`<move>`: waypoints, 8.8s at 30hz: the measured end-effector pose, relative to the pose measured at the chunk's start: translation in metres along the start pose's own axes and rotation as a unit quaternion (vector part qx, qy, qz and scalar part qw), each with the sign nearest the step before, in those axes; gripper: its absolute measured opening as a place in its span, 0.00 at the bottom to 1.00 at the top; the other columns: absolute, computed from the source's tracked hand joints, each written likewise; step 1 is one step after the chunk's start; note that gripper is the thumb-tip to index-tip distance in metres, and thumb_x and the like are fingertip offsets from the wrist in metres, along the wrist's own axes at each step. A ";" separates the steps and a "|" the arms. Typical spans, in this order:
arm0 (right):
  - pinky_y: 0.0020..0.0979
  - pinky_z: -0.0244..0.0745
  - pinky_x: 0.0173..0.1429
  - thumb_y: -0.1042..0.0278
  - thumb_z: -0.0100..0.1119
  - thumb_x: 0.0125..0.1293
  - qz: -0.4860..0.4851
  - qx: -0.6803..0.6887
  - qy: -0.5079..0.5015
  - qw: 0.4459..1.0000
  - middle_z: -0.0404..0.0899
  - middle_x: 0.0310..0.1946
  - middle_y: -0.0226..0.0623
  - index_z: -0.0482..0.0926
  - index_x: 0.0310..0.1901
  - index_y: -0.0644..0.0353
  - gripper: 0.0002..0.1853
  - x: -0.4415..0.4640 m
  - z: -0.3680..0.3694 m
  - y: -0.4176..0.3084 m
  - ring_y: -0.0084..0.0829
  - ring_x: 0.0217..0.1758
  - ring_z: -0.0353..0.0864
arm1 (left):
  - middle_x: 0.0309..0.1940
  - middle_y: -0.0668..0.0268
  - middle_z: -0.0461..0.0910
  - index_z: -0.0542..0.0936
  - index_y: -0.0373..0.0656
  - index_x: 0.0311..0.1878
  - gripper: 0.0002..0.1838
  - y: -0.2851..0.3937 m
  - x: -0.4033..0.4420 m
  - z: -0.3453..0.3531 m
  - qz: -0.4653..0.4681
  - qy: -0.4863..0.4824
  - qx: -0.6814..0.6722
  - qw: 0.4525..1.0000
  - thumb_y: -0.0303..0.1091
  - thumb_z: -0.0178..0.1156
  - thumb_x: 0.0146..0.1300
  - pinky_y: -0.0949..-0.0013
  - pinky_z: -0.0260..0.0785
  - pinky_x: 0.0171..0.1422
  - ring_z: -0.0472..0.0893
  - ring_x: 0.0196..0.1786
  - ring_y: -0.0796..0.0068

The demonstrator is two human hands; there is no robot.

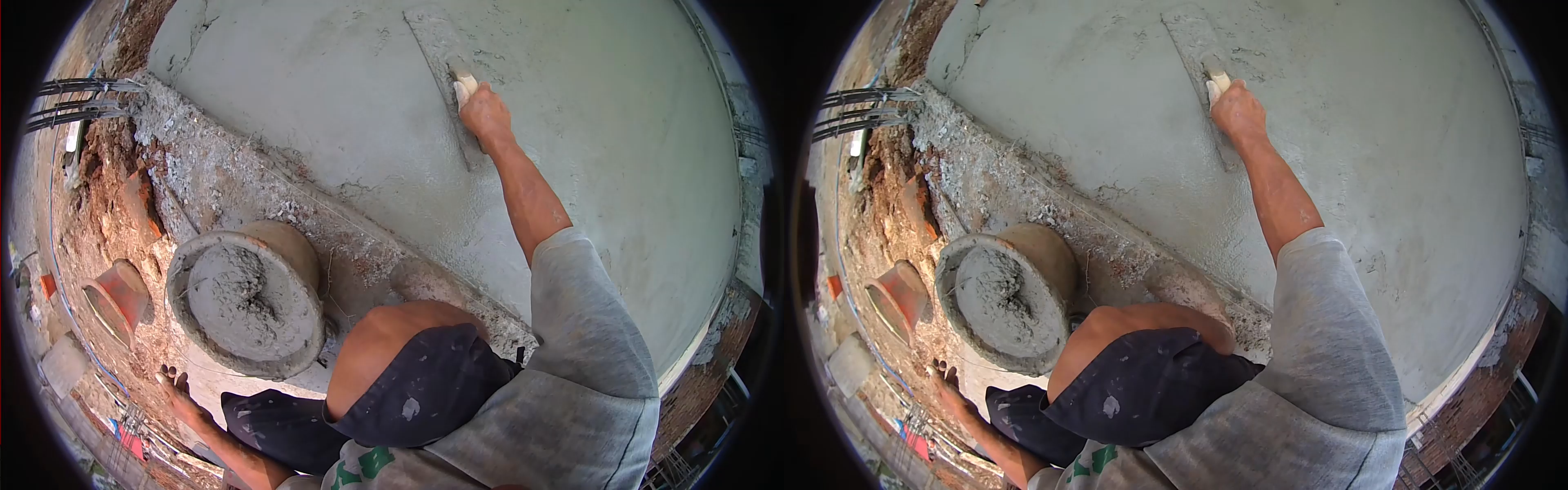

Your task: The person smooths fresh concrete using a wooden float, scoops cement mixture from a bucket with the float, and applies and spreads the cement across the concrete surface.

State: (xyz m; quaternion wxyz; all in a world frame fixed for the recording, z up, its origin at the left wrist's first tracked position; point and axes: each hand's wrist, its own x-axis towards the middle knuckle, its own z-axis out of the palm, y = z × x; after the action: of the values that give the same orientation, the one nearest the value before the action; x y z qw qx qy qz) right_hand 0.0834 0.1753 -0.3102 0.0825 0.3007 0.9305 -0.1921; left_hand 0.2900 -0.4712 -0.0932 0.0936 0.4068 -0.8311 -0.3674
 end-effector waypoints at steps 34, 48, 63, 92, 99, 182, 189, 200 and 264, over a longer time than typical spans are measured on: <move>0.40 0.78 0.28 0.50 0.54 0.65 0.168 0.265 -0.007 0.949 0.81 0.27 0.50 0.76 0.40 0.75 0.26 0.076 0.000 0.009 0.40 0.23 0.84 | 0.55 0.58 0.73 0.70 0.41 0.62 0.26 0.004 -0.020 0.000 -0.056 -0.039 0.037 0.997 0.47 0.40 0.71 0.67 0.65 0.56 0.72 0.46 0.69; 0.40 0.78 0.28 0.49 0.54 0.64 0.133 0.270 -0.058 0.952 0.81 0.25 0.50 0.77 0.39 0.74 0.27 0.112 -0.005 0.023 0.42 0.22 0.84 | 0.51 0.62 0.75 0.71 0.44 0.62 0.26 0.025 -0.029 0.014 -0.071 -0.061 0.040 0.995 0.51 0.40 0.71 0.69 0.64 0.54 0.71 0.41 0.74; 0.42 0.79 0.35 0.44 0.56 0.61 0.022 0.205 -0.101 0.973 0.82 0.30 0.49 0.79 0.42 0.69 0.28 0.098 0.025 -0.014 0.39 0.27 0.85 | 0.46 0.64 0.76 0.73 0.44 0.60 0.26 0.022 -0.024 0.008 -0.047 -0.067 0.054 0.995 0.53 0.43 0.71 0.70 0.65 0.49 0.72 0.37 0.77; 0.50 0.76 0.40 0.49 0.54 0.64 -0.078 -0.002 -0.058 0.995 0.80 0.28 0.57 0.70 0.40 0.67 0.23 -0.084 0.011 0.044 0.57 0.34 0.81 | 0.46 0.60 0.78 0.74 0.37 0.58 0.27 0.011 -0.002 0.018 0.009 -0.104 0.066 0.992 0.51 0.42 0.72 0.71 0.69 0.44 0.74 0.34 0.74; 0.43 0.76 0.30 0.42 0.53 0.64 0.025 -0.023 0.194 0.980 0.79 0.24 0.51 0.75 0.35 0.69 0.29 -0.003 -0.015 0.224 0.47 0.24 0.82 | 0.48 0.60 0.77 0.72 0.40 0.61 0.26 -0.003 0.014 0.013 0.022 -0.093 0.071 0.993 0.50 0.43 0.71 0.72 0.69 0.45 0.74 0.35 0.74; 0.49 0.73 0.37 0.51 0.60 0.62 -0.010 0.300 -0.078 0.951 0.77 0.28 0.62 0.66 0.40 0.70 0.25 -0.123 0.048 -0.010 0.59 0.33 0.79 | 0.48 0.64 0.76 0.74 0.43 0.59 0.24 0.005 0.012 0.013 -0.042 -0.056 0.046 0.996 0.48 0.42 0.70 0.70 0.66 0.46 0.75 0.40 0.73; 0.49 0.73 0.52 0.50 0.53 0.65 -0.135 0.244 -0.177 0.944 0.78 0.40 0.60 0.66 0.48 0.71 0.27 -0.094 0.084 -0.192 0.56 0.48 0.78 | 0.47 0.65 0.75 0.73 0.45 0.59 0.28 -0.010 -0.002 -0.012 -0.062 -0.033 0.038 0.997 0.55 0.42 0.68 0.66 0.63 0.50 0.73 0.42 0.71; 0.47 0.73 0.55 0.53 0.52 0.65 0.087 0.308 -0.048 0.946 0.77 0.42 0.62 0.66 0.48 0.71 0.25 -0.024 0.041 -0.091 0.56 0.50 0.77 | 0.53 0.64 0.73 0.71 0.47 0.63 0.30 0.002 0.027 -0.019 -0.075 -0.057 0.023 0.995 0.56 0.40 0.67 0.62 0.57 0.62 0.71 0.54 0.64; 0.39 0.75 0.55 0.68 0.56 0.55 -0.079 -0.193 -0.302 0.930 0.80 0.47 0.47 0.80 0.45 0.64 0.16 -0.444 -0.212 -0.229 0.43 0.53 0.79 | 0.43 0.54 0.76 0.71 0.33 0.56 0.27 -0.054 -0.172 -0.316 -0.187 -0.219 -0.001 0.958 0.50 0.46 0.70 0.70 0.67 0.40 0.76 0.34 0.70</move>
State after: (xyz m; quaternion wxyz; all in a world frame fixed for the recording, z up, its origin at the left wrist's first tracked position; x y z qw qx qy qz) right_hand 0.2982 -0.1433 0.0733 0.4009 0.1321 0.9014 -0.0968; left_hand 0.5783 -0.5339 0.1191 -0.1605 0.4649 -0.7398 -0.4592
